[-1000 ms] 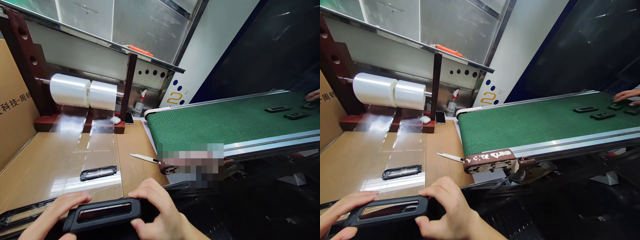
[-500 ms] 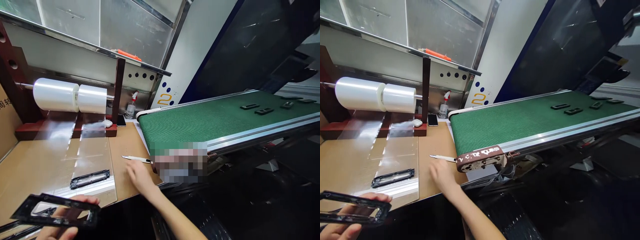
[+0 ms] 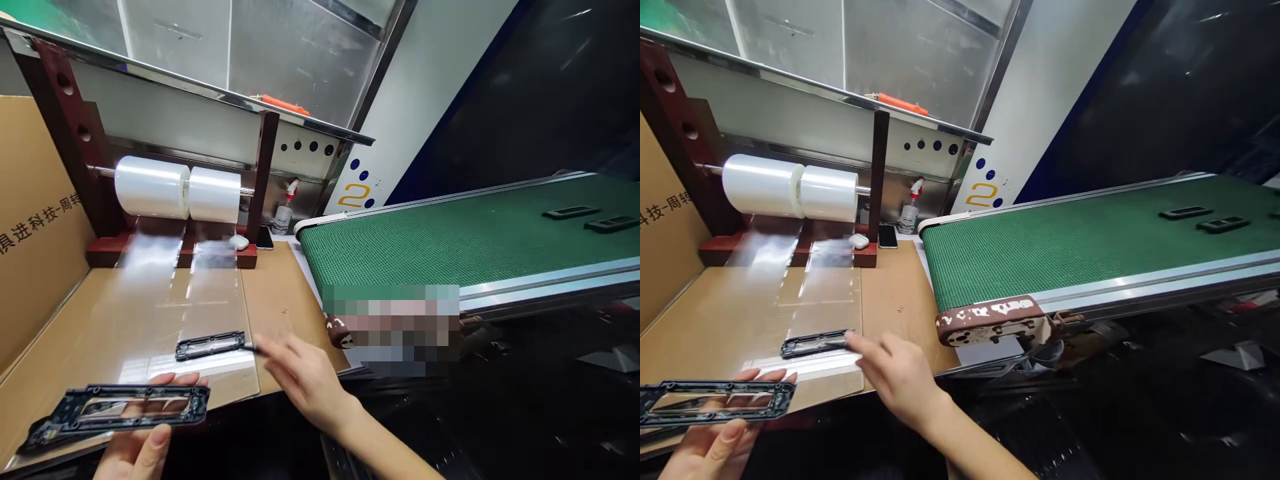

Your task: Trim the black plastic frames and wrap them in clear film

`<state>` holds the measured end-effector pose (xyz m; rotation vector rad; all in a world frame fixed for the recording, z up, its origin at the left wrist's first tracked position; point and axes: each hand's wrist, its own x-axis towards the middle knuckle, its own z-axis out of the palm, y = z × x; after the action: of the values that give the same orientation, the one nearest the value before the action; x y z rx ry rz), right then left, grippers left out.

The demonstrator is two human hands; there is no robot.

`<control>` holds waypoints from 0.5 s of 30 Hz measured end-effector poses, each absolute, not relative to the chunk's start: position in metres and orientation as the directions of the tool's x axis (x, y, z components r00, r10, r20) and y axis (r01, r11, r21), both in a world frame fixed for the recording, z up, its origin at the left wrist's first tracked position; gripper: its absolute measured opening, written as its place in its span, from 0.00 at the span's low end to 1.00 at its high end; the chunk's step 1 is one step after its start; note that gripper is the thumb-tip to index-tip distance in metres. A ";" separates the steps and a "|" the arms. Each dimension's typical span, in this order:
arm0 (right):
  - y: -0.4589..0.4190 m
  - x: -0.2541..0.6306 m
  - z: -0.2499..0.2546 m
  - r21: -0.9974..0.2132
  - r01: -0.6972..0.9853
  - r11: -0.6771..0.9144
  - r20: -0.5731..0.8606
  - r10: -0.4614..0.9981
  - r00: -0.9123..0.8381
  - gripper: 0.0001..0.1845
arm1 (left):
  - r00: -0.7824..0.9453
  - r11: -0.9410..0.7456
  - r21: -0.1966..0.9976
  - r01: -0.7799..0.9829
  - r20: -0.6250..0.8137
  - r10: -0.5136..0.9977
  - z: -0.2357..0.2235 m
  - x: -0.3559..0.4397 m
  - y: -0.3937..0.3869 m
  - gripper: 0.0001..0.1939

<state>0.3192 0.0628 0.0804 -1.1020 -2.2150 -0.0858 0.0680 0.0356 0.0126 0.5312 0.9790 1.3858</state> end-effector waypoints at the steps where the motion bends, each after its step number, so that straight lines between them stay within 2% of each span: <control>1: 0.055 0.315 0.090 -0.164 0.708 0.687 0.584 0.646 -0.491 0.17 | -0.090 0.165 0.795 -0.584 -0.265 0.960 0.008 0.062 0.036 0.36; 5: 0.042 0.305 0.106 -0.014 0.673 0.739 0.626 0.532 -0.571 0.14 | -0.101 0.162 0.750 -0.641 -0.291 0.951 -0.003 0.050 0.035 0.37; 15: 0.042 0.305 0.106 0.006 0.666 0.746 0.630 0.515 -0.582 0.16 | -0.159 0.127 0.744 -0.655 -0.301 0.940 0.013 0.057 0.029 0.33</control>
<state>0.3045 0.0422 0.1059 -0.8842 -2.3258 -0.3207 0.0566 0.0293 0.0127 0.3936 0.9530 1.4634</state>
